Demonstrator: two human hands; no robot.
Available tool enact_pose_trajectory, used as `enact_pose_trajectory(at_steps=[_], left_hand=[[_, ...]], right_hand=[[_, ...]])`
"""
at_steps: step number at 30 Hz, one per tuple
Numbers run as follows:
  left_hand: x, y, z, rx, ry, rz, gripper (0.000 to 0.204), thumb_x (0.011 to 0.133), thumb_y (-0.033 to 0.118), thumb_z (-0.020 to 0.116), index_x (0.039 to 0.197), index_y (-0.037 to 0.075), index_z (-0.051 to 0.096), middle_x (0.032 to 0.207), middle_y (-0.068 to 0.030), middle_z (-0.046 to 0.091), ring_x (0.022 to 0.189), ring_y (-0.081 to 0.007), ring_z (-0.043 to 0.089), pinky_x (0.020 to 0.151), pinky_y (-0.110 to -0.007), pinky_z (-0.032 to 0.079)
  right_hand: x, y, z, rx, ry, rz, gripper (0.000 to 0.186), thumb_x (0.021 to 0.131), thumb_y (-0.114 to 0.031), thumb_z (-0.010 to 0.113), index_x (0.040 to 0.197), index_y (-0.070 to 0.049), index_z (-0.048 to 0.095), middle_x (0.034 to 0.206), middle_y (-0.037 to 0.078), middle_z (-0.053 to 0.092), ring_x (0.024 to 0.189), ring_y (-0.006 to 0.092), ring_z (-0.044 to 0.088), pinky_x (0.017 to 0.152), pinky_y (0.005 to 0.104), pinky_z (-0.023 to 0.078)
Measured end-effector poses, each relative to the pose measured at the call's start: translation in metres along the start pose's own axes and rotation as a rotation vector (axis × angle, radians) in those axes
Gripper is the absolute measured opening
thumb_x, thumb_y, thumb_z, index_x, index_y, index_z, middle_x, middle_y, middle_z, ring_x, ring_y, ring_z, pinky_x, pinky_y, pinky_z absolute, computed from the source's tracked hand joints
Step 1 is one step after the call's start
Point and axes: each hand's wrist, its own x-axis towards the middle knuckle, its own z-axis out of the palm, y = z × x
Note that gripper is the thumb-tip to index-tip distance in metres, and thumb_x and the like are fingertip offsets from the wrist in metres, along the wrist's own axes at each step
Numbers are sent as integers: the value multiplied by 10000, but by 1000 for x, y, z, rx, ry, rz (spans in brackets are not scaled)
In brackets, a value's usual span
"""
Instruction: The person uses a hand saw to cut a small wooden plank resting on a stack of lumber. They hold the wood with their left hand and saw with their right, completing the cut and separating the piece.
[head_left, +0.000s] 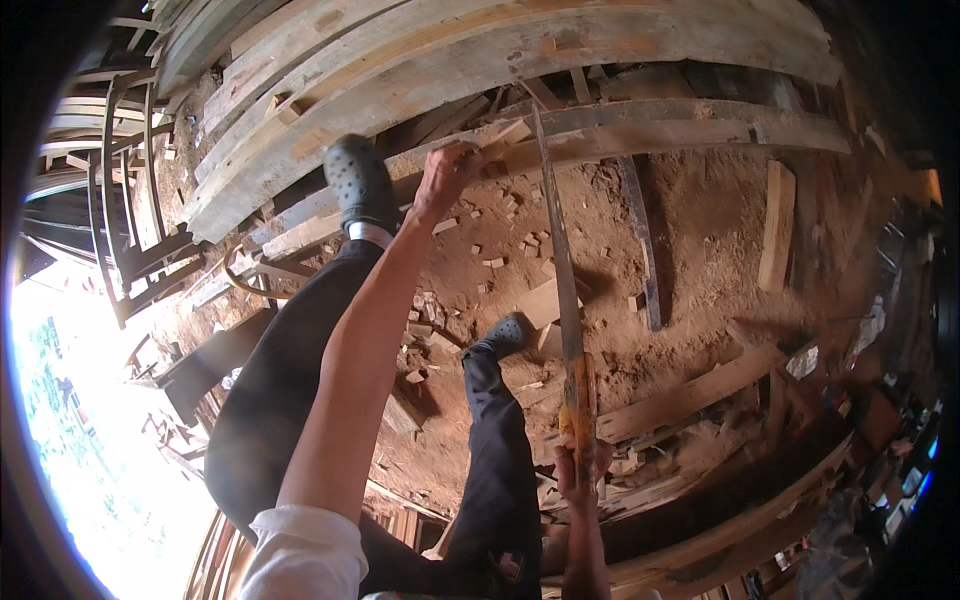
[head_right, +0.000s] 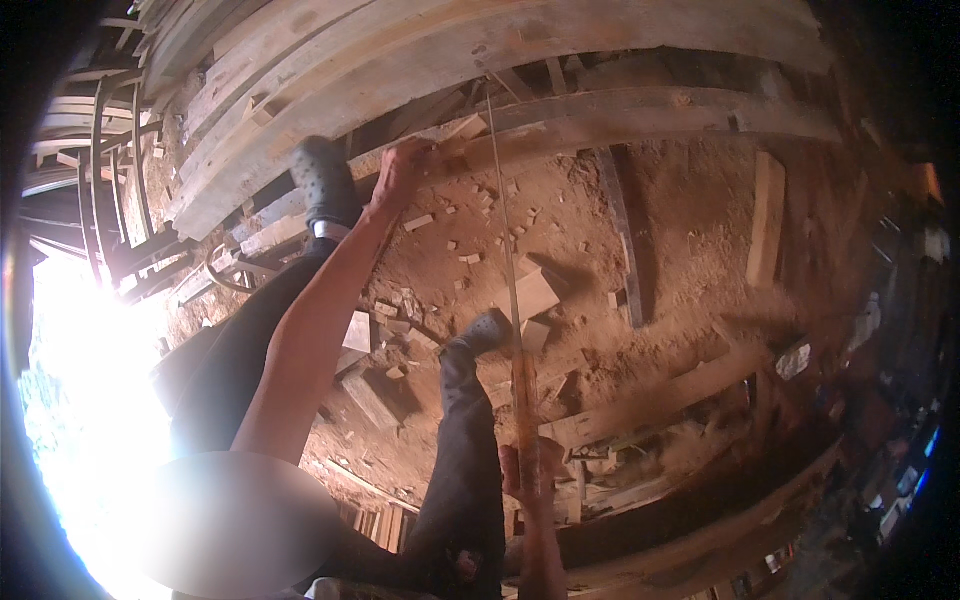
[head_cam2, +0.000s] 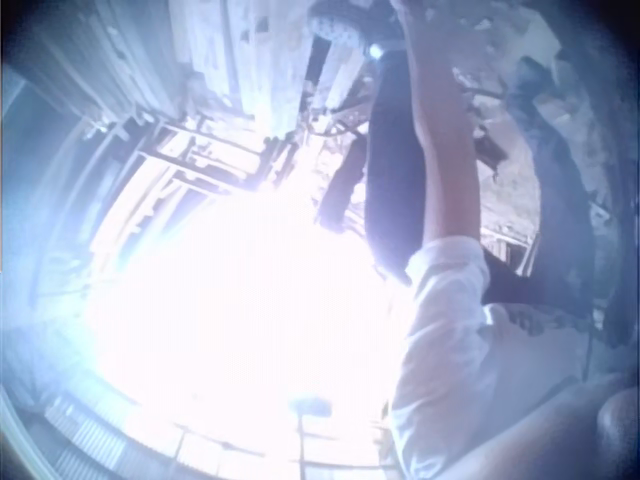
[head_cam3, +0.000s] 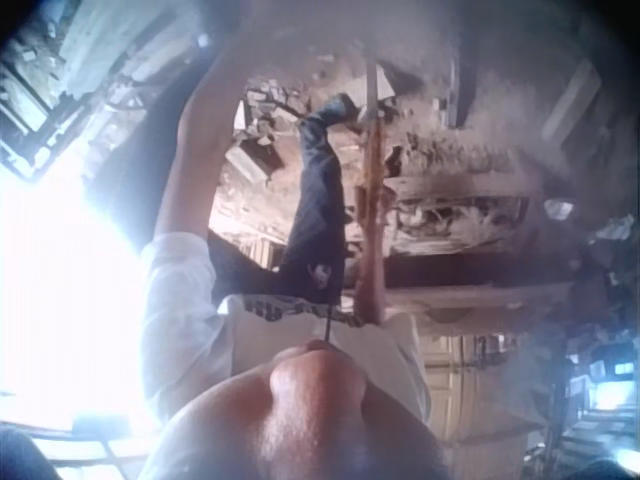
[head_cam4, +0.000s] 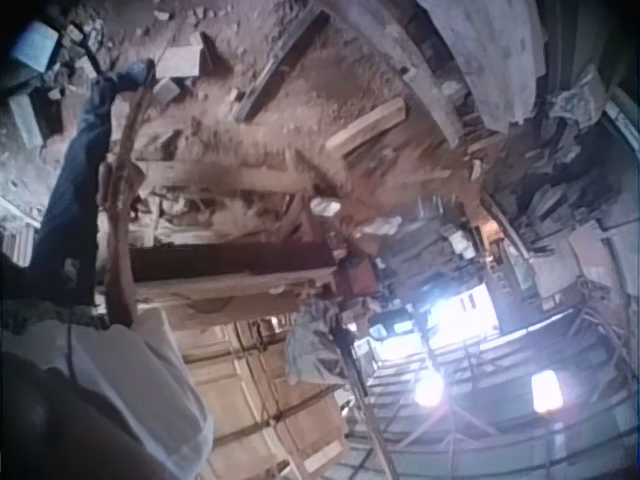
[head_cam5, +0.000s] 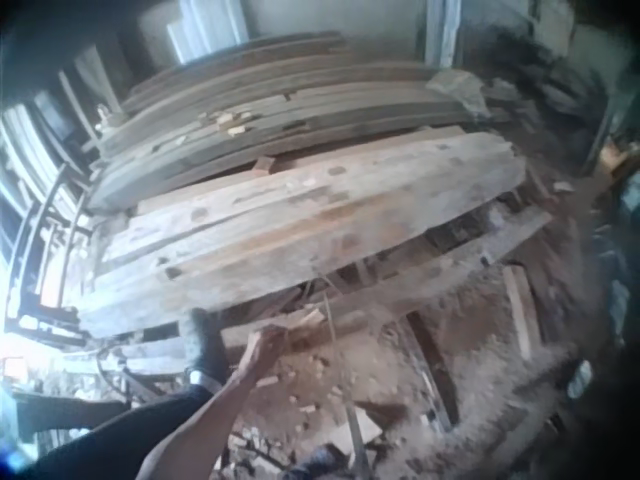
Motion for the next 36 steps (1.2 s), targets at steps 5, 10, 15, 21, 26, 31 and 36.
enact_pose_trajectory(at_steps=[5,10,15,21,26,31,36], left_hand=[[18,4,18,133,22,283,179,859,13,658,1027,12,720,892,-157,642,783,-304,678,687,-384,524],[11,-11,19,132,-167,182,191,864,-19,644,1032,22,725,871,-149,628,785,-304,689,678,-376,536],[4,-36,28,118,-127,204,215,851,-34,651,1040,34,729,853,-150,620,771,-312,670,673,-376,521],[-4,-37,34,375,-9,205,272,803,-6,687,1026,132,760,927,-111,596,897,-303,547,798,-416,456],[-8,-29,33,329,57,249,250,809,14,684,1000,155,764,980,-113,541,928,-307,512,794,-411,437],[-17,-29,31,341,63,166,199,766,-28,694,914,95,745,958,-124,541,944,-318,537,806,-418,462],[-18,-29,24,398,63,162,200,805,-6,647,951,87,748,945,-129,538,919,-326,538,791,-423,469]], right_hand=[[-15,8,-11,-38,9,76,315,860,-104,677,1133,-62,526,931,96,534,782,271,503,662,407,413],[-38,20,-13,90,62,237,242,832,-170,714,993,-54,575,969,102,504,874,253,492,727,395,407],[-54,31,-9,168,75,427,224,835,-186,713,944,-53,570,876,93,489,829,219,490,701,376,401],[-44,25,-6,11,77,418,204,852,-191,684,941,-42,576,844,92,487,727,229,480,652,378,381],[-25,18,-10,-150,-63,207,181,872,-124,660,997,-37,563,920,115,492,771,258,483,671,410,386],[-14,17,-10,-69,-42,40,328,893,-94,654,1168,-46,482,1051,132,468,893,279,484,734,410,412],[-14,10,-5,-84,-82,31,377,884,-121,673,1193,-63,463,1088,132,466,938,270,493,762,399,423]])
